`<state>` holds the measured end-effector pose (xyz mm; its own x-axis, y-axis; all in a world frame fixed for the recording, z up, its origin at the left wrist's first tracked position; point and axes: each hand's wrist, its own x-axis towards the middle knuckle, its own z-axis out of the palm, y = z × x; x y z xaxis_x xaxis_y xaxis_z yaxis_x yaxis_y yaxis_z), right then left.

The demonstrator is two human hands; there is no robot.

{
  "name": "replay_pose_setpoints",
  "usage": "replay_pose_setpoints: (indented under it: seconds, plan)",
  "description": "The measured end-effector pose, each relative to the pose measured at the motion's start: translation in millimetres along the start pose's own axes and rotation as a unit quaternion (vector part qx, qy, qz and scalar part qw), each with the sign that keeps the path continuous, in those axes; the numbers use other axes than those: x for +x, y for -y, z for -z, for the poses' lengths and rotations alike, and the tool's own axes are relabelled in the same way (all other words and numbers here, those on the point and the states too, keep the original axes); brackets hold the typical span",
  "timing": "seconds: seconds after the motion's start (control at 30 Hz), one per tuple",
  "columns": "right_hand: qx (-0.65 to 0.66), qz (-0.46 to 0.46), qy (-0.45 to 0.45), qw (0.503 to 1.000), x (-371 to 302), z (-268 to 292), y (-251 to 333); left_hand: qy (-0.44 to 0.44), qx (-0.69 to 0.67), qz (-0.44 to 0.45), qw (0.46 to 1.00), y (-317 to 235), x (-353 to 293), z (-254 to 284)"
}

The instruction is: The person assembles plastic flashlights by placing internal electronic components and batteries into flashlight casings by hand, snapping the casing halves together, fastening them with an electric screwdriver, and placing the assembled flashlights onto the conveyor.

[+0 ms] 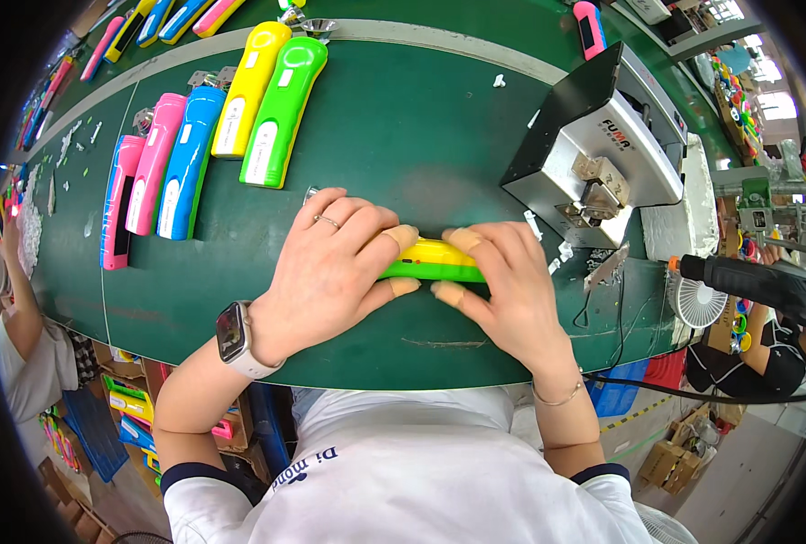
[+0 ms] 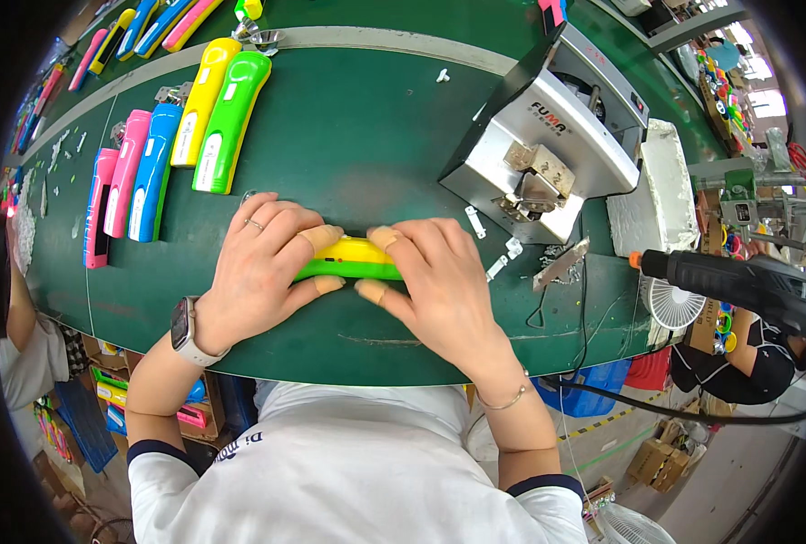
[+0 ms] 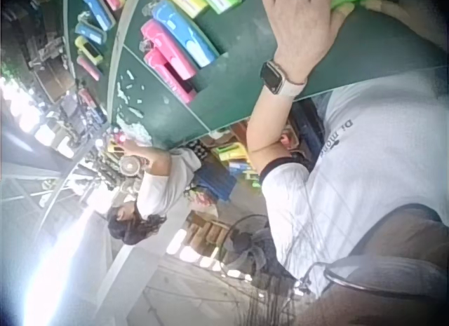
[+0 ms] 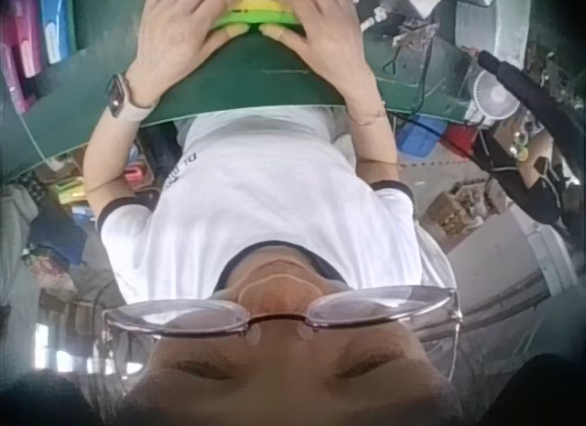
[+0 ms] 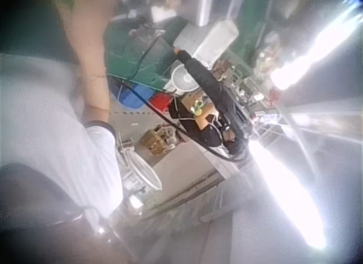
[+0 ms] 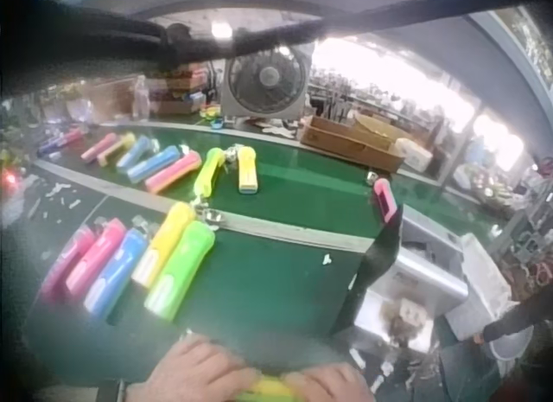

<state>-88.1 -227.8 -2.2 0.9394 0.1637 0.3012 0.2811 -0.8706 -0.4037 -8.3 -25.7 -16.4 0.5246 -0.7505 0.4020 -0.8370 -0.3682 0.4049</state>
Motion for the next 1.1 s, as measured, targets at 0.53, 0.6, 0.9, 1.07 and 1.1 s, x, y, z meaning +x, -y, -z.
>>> replay_pose_setpoints:
  seconds: [0.53,0.6,0.9,1.07,1.1]
  plan:
    - [0.106,-0.044,0.093,0.989,17.9,-0.1,-20.8,0.035,0.1,-0.192,0.976,25.9,22.2,1.0]
    - [0.027,0.012,0.052,0.998,22.9,6.1,-5.8,0.105,0.052,-0.171,0.978,35.9,29.5,-0.6]
    - [-0.117,0.142,0.02,0.983,25.7,1.1,-14.7,0.203,0.027,-0.237,0.95,48.1,71.7,6.6]
    - [-0.113,0.062,-0.108,0.986,8.9,34.6,-3.4,0.037,0.292,-0.291,0.91,96.5,143.8,5.8]
    - [-0.147,0.056,-0.184,0.97,-6.8,45.9,-0.4,-0.018,0.296,-0.245,0.923,112.7,163.6,7.6]
